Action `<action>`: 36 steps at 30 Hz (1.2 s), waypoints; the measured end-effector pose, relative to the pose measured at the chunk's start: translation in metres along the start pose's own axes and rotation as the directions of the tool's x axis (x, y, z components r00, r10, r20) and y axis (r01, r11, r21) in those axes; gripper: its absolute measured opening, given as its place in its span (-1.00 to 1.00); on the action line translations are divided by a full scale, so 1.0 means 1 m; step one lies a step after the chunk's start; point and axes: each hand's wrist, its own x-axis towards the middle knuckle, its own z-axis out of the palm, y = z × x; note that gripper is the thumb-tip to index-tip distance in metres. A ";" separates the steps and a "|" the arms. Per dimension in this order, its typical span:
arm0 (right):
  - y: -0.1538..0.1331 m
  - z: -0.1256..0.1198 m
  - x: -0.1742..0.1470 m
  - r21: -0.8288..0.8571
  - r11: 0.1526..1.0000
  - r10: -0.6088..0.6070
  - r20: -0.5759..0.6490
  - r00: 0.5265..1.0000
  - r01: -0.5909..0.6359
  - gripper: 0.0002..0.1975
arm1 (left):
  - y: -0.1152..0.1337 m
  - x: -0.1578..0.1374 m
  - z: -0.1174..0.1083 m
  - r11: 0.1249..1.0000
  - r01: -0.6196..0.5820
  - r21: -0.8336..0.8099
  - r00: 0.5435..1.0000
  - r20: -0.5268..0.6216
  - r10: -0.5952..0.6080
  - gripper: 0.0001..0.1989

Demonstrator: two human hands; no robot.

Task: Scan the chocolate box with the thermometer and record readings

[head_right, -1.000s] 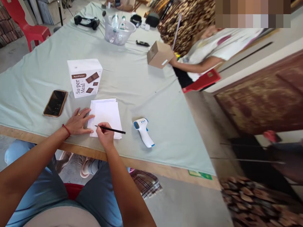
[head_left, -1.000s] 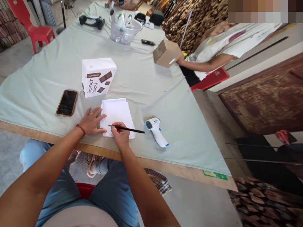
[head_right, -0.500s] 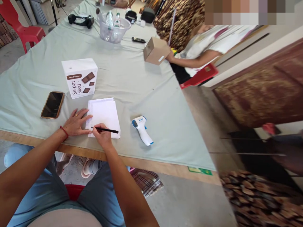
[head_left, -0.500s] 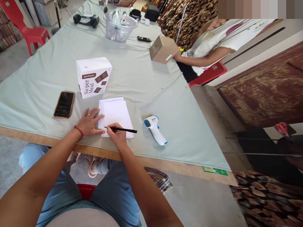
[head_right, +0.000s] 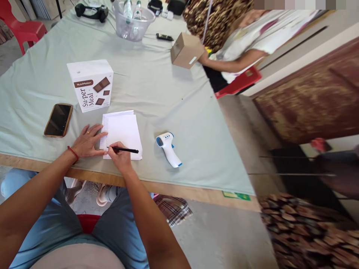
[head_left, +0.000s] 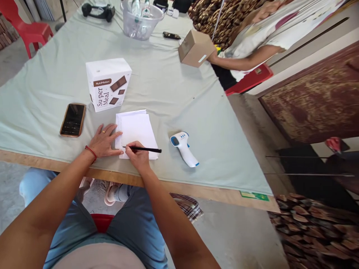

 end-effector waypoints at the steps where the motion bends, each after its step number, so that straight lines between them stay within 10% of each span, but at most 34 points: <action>1: 0.000 0.000 0.000 0.000 1.000 0.000 -0.002 1.000 0.000 -0.89 | 0.000 0.000 0.000 1.000 0.001 -0.003 1.000 -0.002 -0.001 -0.23; 36: 0.006 0.001 -0.001 -0.071 0.997 -0.013 0.040 0.999 0.016 -0.89 | 0.001 -0.001 -0.002 1.000 0.007 0.004 1.000 0.013 -0.007 -0.29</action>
